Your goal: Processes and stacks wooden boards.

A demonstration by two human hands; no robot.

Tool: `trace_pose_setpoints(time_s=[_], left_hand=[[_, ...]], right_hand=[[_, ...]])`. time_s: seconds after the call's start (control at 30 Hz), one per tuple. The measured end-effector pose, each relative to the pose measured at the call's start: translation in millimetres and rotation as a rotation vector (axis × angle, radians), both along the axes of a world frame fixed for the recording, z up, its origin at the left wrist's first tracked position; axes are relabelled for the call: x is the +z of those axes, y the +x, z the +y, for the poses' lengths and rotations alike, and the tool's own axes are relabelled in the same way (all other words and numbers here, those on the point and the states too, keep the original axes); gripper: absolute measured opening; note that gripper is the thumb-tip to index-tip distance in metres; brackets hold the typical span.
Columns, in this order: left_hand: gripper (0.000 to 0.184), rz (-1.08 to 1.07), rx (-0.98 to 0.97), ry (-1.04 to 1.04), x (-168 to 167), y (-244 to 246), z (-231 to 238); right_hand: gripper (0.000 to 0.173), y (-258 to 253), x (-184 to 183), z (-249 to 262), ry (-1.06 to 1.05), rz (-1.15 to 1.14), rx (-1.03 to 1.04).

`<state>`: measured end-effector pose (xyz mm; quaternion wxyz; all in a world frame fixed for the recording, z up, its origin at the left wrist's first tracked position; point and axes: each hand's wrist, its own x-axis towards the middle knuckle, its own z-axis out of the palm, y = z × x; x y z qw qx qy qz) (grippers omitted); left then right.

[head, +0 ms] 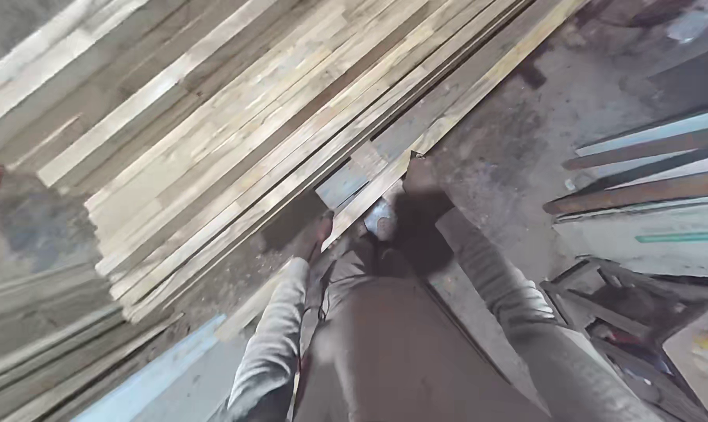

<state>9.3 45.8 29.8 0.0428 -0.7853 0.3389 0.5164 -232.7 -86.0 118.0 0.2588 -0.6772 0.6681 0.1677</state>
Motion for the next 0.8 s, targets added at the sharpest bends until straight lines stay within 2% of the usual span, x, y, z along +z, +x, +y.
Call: trace_pose_setpoints(time_s=[0.07,0.17,0.23,0.3,0.33,0.4,0.43,0.47,0.5,0.53,0.57,0.6,0.63,0.67,0.73,0.77,0.8], left_hand=[[0.061,-0.01,-0.039,-0.077,-7.8,13.5,10.4],[0.08,-0.076,-0.008,-0.106,-7.6,51.6,29.8],[0.072,-0.137,-0.025,-0.092,-15.7,90.1,60.3],[0.054,-0.092,-0.064,0.095,-10.5,131.3,88.1],[0.049,-0.054,-0.09,0.173,-13.2,152.2,106.6],[0.046,-0.03,-0.142,0.265,-14.9,186.3,144.6],[0.042,-0.001,-0.147,0.287,-9.0,191.9,156.9],[0.04,0.051,-0.11,0.284,-1.2,195.8,165.1],[0.038,0.198,-0.095,0.27,-5.4,205.6,171.6],[0.039,0.361,-0.058,0.254,-20.8,216.8,179.2],[0.04,0.471,0.036,0.265,-28.4,216.3,182.2],[0.041,0.497,0.126,0.278,-29.0,210.3,181.9],[0.044,0.426,0.191,0.256,-26.1,201.7,184.1],[0.048,0.298,0.2,0.209,-25.9,196.9,188.7],[0.063,0.057,0.126,0.154,-30.3,193.6,195.5],[0.069,-0.014,0.105,0.138,-29.0,189.7,200.6],[0.073,-0.061,0.067,0.121,-25.4,185.0,204.8]], right_hand=[[0.032,8.3,5.5,19.5,0.11,-0.048,0.037],[0.032,-16.1,-2.9,20.1,0.192,-0.497,0.017],[0.037,-19.3,-15.3,44.6,0.168,-0.775,-0.06],[0.042,-4.1,-38.5,77.8,0.005,-0.896,-0.072],[0.044,10.2,-43.6,95.7,-0.104,-0.855,-0.057],[0.055,48.0,-15.5,122.5,-0.003,-0.635,-0.065],[0.058,63.9,-21.4,143.1,-0.035,-0.578,-0.026],[0.059,76.0,-44.2,170.7,-0.159,-0.588,0.028],[0.057,86.2,-70.1,198.6,-0.283,-0.613,0.067],[0.056,97.4,-83.6,222.4,-0.283,-0.549,0.073],[0.058,108.8,-71.3,236.9,-0.152,-0.422,0.071],[0.058,121.1,-43.8,237.5,0.016,-0.308,0.015],[0.056,130.2,-19.4,229.6,0.135,-0.259,-0.085],[0.053,132.5,-6.9,218.6,0.141,-0.232,-0.176],[0.038,118.4,-20.6,191.4,-0.188,-0.258,-0.299],[0.04,106.1,-36.5,176.8,-0.329,-0.28,-0.319],[0.039,100.0,-41.8,163.0,-0.35,-0.262,-0.323]])
